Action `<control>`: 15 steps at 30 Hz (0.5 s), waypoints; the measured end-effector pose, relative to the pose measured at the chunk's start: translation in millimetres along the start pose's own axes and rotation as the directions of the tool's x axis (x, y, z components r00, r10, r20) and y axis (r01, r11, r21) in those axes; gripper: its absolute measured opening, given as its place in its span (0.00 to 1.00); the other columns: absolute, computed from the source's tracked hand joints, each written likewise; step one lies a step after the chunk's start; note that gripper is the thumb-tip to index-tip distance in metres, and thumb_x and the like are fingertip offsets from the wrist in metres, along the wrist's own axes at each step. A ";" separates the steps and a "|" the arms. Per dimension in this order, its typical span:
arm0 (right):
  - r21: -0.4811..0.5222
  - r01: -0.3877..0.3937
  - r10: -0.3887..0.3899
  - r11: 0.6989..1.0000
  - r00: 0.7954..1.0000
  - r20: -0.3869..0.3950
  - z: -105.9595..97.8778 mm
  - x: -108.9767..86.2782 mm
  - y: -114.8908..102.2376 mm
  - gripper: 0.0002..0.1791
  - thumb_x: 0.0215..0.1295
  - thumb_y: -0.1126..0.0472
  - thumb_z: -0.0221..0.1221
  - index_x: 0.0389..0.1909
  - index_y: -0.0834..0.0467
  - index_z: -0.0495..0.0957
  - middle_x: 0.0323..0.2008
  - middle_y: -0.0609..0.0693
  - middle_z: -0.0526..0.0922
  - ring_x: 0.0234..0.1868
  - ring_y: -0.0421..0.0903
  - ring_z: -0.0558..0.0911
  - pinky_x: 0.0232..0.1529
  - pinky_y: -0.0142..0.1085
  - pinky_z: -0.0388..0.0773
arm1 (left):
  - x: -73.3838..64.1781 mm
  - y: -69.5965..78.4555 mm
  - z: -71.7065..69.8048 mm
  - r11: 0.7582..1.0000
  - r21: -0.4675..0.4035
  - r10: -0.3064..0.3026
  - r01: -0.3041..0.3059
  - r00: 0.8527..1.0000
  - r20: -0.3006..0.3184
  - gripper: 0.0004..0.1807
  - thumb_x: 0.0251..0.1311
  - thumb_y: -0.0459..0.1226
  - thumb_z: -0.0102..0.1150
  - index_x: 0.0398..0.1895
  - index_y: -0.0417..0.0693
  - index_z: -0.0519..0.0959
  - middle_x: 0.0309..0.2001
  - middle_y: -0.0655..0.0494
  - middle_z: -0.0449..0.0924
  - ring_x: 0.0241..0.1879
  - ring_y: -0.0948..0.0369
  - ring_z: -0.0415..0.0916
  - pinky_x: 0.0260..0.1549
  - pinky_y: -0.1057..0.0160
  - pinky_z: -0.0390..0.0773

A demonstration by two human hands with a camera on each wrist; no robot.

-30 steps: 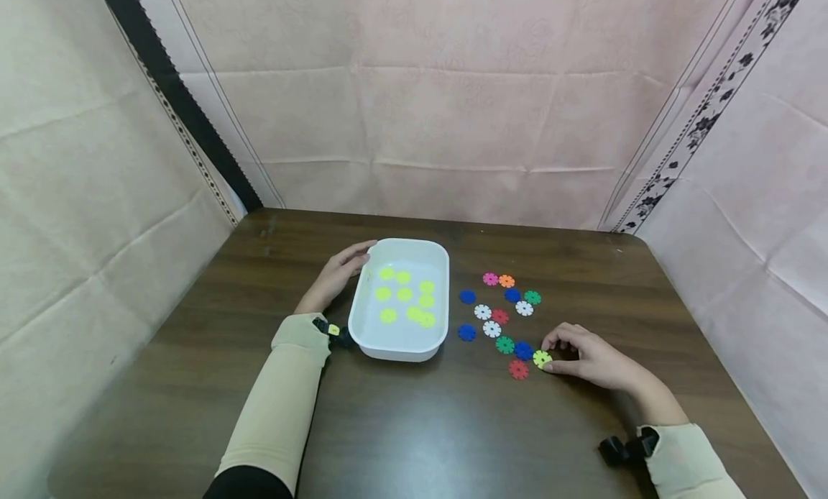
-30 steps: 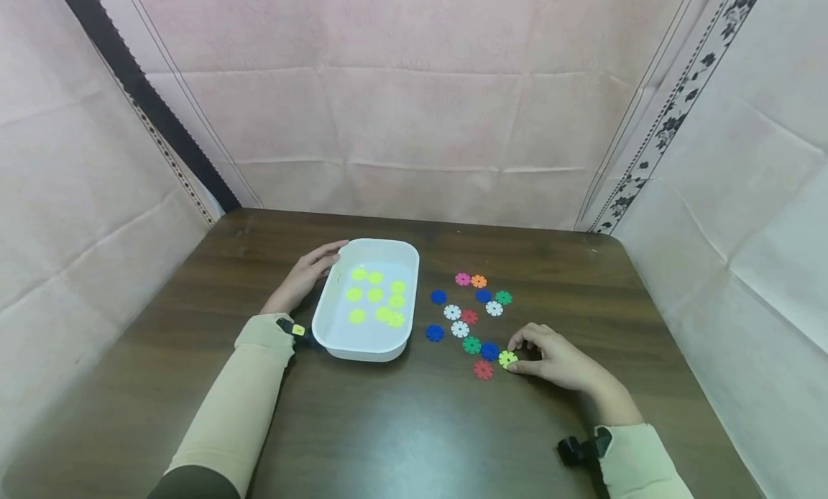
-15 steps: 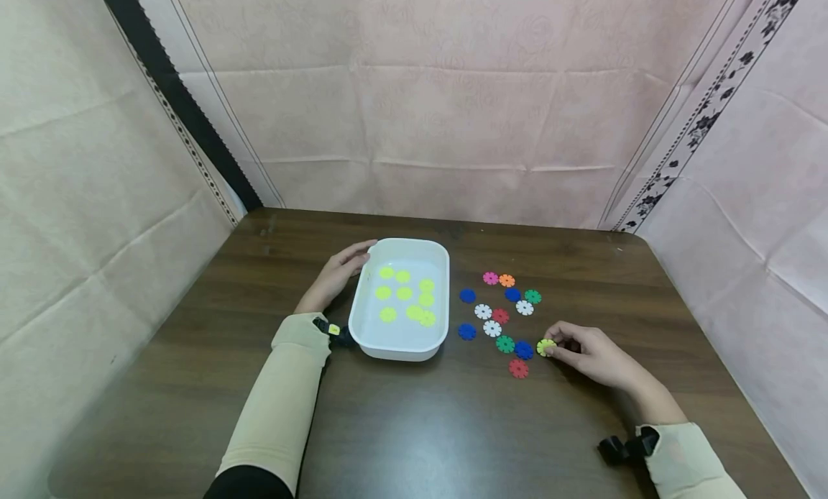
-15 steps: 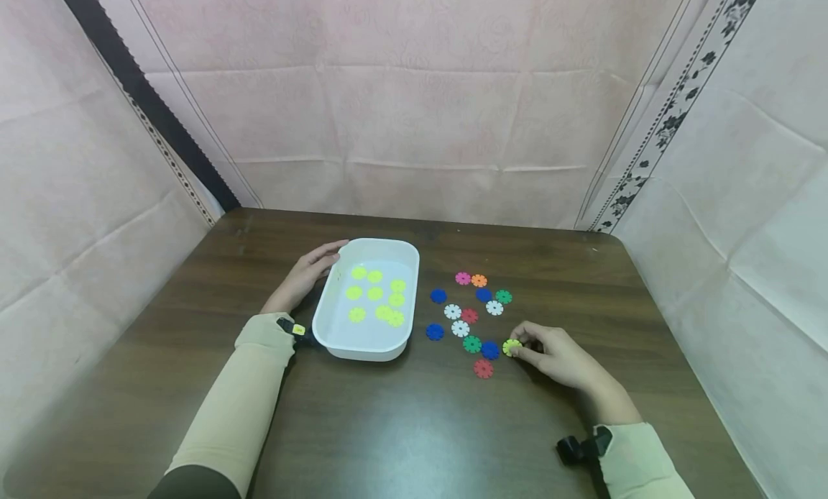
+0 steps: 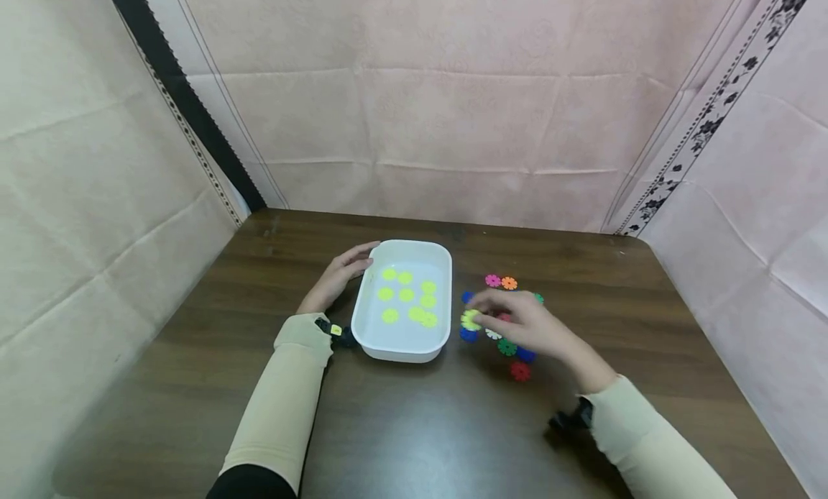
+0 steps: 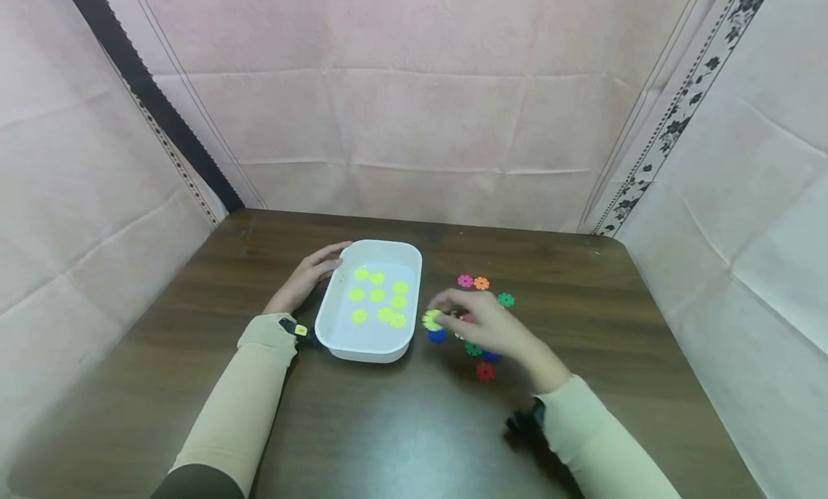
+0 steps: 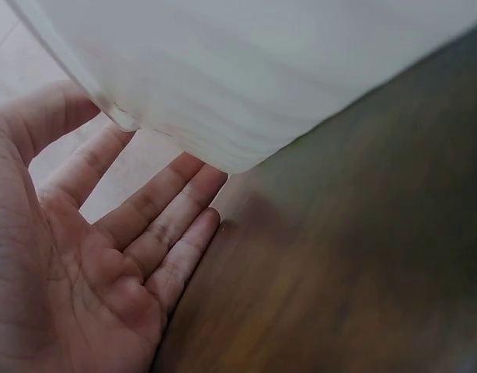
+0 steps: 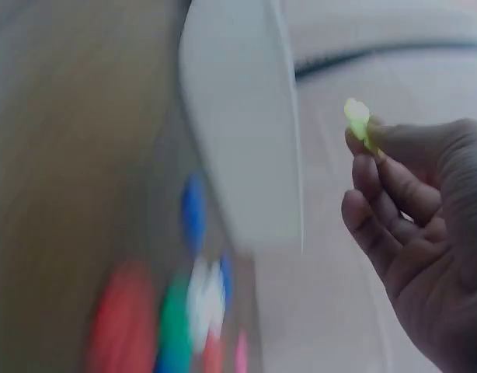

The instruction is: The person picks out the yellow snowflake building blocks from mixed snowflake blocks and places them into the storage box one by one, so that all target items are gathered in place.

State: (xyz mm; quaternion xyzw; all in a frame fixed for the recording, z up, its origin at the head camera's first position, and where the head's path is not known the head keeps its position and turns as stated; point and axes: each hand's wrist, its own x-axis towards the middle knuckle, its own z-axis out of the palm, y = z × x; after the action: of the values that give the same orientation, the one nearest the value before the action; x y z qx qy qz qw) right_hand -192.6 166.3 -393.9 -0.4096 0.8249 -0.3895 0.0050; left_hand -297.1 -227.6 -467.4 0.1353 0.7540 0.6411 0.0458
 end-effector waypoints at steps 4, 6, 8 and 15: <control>-0.019 0.030 -0.027 0.999 0.994 0.109 33.2 53.1 -21.0 0.11 0.69 0.57 0.64 0.50 0.53 0.82 0.40 0.39 0.87 0.39 0.35 0.84 0.40 0.34 0.83 | 1.6 -3.5 4.0 1.000 0.007 0.010 -0.010 1.000 0.011 0.26 0.71 0.50 0.57 0.71 0.60 0.72 0.63 0.51 0.75 0.62 0.54 0.72 0.67 0.49 0.67; -0.047 0.022 -0.012 0.999 0.979 0.203 49.7 74.1 -24.1 0.11 0.69 0.57 0.64 0.50 0.53 0.83 0.40 0.39 0.87 0.39 0.34 0.83 0.42 0.32 0.82 | 1.9 -5.1 6.7 1.000 0.006 0.015 -0.015 1.000 0.020 0.26 0.71 0.50 0.57 0.71 0.60 0.72 0.64 0.51 0.74 0.63 0.54 0.72 0.67 0.49 0.67; -0.086 -0.008 0.034 0.996 0.953 0.302 64.3 90.8 -23.5 0.09 0.69 0.59 0.64 0.48 0.53 0.83 0.38 0.39 0.86 0.37 0.34 0.82 0.42 0.31 0.81 | 1.4 -6.0 8.9 1.000 -0.001 0.013 -0.013 1.000 0.023 0.26 0.71 0.50 0.57 0.71 0.61 0.72 0.64 0.51 0.74 0.63 0.54 0.72 0.67 0.49 0.67; -0.189 -0.035 0.120 0.981 0.881 0.458 87.8 114.8 -13.2 0.08 0.69 0.60 0.64 0.47 0.53 0.84 0.34 0.39 0.85 0.34 0.36 0.79 0.42 0.29 0.79 | 1.1 -5.7 10.9 1.000 -0.011 -0.009 0.009 1.000 0.020 0.26 0.72 0.48 0.56 0.72 0.61 0.71 0.66 0.51 0.73 0.65 0.52 0.70 0.68 0.49 0.65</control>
State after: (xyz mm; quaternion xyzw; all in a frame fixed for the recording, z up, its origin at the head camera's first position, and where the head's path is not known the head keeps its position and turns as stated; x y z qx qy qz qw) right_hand -231.3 27.4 -410.8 -0.4569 0.8461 -0.2046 0.1831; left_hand -296.4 -217.8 -474.7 0.1381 0.7507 0.6435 0.0570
